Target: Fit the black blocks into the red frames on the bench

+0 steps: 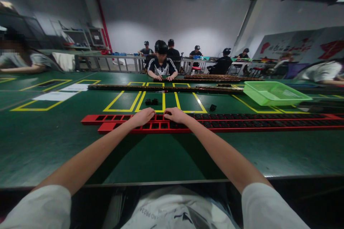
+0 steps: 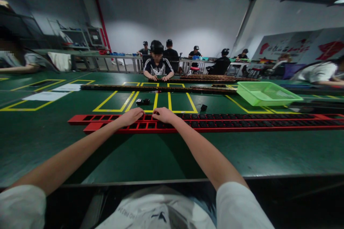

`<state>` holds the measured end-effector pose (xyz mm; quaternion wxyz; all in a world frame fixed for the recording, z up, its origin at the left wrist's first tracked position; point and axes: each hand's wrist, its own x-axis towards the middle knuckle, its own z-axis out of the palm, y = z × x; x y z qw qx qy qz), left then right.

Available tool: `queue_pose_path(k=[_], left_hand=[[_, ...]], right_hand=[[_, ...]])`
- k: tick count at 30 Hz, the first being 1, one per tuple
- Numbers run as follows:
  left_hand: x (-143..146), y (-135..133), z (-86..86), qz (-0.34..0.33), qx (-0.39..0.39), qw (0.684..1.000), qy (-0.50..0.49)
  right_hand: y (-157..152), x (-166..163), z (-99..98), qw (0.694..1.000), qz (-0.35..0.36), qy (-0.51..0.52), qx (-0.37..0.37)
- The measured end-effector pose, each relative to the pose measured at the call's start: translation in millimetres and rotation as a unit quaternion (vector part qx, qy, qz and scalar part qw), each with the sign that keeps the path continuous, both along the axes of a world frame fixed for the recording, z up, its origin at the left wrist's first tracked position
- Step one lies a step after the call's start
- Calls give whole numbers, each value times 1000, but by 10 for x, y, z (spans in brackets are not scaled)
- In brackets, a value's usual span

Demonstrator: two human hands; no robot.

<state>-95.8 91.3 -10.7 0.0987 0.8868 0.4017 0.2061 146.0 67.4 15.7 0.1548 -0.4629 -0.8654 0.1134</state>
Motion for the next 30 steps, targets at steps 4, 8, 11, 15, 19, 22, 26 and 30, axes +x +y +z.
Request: queue_pose_path(k=[4,8,11,15,19,22,26,30], left_hand=[[-1,9,-20,2,3,1000,-22],[0,33,-42,7,2,999,-31],[-2,36,-45,10,0,1000,-21],[-6,28,-46,6,5,1000,-22],[-11,31,-52,-1,16,1000,-18],[-14,33,-47,-2,16,1000,-9],[-12,22,-30,4,12,1000,4],[-8,15,-24,2,12,1000,9]], right_hand=[[15,6,-14,1000,4,-3,2],[30,6,-32,1000,3,-5,7],[32,6,-31,1000,4,-4,7],[38,15,-35,1000,5,-5,3],[45,21,-48,1000,9,0,3],[42,16,-47,1000,10,4,3],[31,9,-30,1000,9,4,4],[23,8,-24,1000,5,3,4]])
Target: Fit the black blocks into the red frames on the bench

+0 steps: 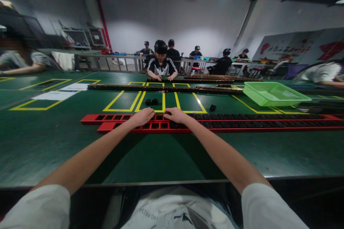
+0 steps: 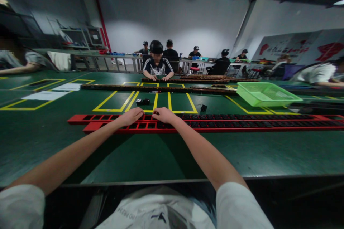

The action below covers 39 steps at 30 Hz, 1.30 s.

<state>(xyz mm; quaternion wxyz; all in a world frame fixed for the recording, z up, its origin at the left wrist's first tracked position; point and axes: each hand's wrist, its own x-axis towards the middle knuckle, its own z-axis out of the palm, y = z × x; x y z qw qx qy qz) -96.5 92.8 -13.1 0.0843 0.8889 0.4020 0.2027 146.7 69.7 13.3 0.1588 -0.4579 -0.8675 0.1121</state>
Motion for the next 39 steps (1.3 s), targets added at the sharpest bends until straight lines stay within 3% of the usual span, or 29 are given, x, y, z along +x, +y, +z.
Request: queue_pose_path(k=[10,13,16,19,22,26,33,39], left_hand=[[3,58,-67,0,20,1000,7],[-27,111,-65,20,-46,995,-87],[-82,183,-39,57,-117,962,-240],[-129,233,-15,102,-176,903,-378],[-141,246,-10,111,-215,863,-442],[-134,247,-34,112,-175,897,-389],[-126,224,-65,62,-42,985,-153],[-93,148,-38,24,-1,999,-40]], right_hand=[[20,6,-28,1000,2,-10,10],[22,11,-28,1000,4,-5,7],[24,15,-25,1000,5,-3,-3],[28,16,-22,1000,3,-2,-3],[31,14,-21,1000,3,-4,-3],[27,10,-19,1000,1,-6,1],[20,9,-18,1000,-4,-6,-6],[17,5,-21,1000,3,-8,13]])
